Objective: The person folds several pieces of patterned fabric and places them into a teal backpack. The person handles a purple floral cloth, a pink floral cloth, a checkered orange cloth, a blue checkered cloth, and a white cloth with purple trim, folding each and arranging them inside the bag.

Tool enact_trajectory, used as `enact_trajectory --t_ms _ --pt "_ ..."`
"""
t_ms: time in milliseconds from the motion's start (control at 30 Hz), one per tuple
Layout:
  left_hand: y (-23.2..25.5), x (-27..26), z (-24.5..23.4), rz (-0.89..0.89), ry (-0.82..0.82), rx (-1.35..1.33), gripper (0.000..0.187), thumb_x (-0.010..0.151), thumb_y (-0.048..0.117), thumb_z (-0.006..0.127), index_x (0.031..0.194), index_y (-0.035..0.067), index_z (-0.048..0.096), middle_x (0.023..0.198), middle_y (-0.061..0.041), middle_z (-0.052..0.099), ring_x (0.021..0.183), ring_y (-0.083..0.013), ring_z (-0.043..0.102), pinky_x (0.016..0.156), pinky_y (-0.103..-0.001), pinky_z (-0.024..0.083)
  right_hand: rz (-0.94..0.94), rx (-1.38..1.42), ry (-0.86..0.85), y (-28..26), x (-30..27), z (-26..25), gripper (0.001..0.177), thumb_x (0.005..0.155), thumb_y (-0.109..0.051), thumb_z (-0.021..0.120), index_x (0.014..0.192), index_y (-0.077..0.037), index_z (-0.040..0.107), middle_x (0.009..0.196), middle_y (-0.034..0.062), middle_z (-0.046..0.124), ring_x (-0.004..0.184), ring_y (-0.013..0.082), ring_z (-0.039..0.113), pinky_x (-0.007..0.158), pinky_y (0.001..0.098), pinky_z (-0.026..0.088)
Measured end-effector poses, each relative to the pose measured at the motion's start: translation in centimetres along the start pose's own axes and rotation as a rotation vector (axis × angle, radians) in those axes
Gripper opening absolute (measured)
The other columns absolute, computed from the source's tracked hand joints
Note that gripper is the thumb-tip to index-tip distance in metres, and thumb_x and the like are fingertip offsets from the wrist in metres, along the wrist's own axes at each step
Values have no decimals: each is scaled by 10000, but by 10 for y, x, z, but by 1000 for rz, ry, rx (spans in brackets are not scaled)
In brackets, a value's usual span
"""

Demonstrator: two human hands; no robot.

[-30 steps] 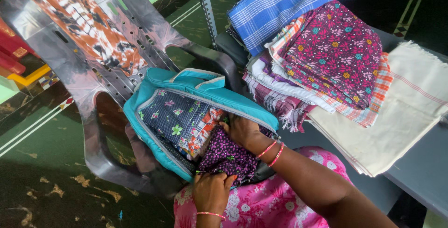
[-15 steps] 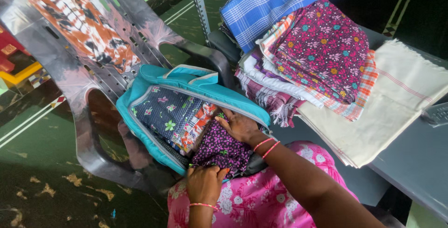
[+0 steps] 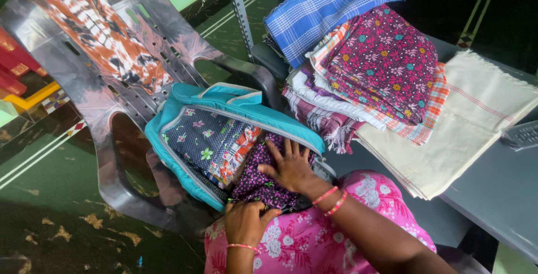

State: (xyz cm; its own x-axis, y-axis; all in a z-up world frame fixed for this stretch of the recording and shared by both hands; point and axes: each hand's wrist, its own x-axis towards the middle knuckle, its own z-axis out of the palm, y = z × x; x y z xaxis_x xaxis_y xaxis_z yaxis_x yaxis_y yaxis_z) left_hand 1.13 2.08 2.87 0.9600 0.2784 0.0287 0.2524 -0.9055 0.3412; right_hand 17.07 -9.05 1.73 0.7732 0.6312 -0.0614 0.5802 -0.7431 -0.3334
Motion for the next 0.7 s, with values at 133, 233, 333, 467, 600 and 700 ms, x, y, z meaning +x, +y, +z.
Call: enact_trajectory --t_ms 133,233,333,467,600,700 --pt "-7 -1 0 46 -60 -35 410 680 514 853 903 170 841 797 -128 752 837 -292 680 865 -450 435 -295 77 -270 9 -40 -2 945 840 -694 638 1614 -333 233 1722 177 32 1561 422 -126 1142 764 -51" --pt "-9 -3 0 72 -100 3 404 669 486 853 942 188 849 849 -105 758 892 -282 671 885 -446 429 -318 100 -292 8 -49 0 999 778 -582 770 1600 -369 244 1724 122 42 1568 382 -115 1133 781 -49" --pt "-5 -11 1 116 -110 32 326 656 425 855 897 206 860 887 -99 753 925 -285 646 901 -446 416 -285 112 -267 4 -44 -3 969 782 -478 812 1593 -398 289 1732 85 73 1591 360 -86 1133 797 -16" --pt "6 -18 6 136 -110 138 202 707 369 833 776 180 842 901 -88 750 924 -282 631 898 -437 416 -158 137 -307 -9 -42 -1 1017 742 -393 835 1595 -413 283 1745 22 58 1616 311 -75 1141 812 45" --pt "11 -18 13 167 32 45 119 770 258 773 679 195 817 779 -55 760 866 -267 643 874 -435 427 -67 -42 -213 -33 -43 12 1129 766 -403 854 1623 -304 125 1715 83 -45 1571 366 -135 1101 843 81" --pt "14 -17 14 130 27 83 144 798 231 758 668 202 813 766 -54 750 871 -263 638 859 -425 432 -60 -83 -207 -40 -42 13 1146 791 -446 845 1612 -284 63 1699 99 -81 1550 389 -160 1087 860 85"
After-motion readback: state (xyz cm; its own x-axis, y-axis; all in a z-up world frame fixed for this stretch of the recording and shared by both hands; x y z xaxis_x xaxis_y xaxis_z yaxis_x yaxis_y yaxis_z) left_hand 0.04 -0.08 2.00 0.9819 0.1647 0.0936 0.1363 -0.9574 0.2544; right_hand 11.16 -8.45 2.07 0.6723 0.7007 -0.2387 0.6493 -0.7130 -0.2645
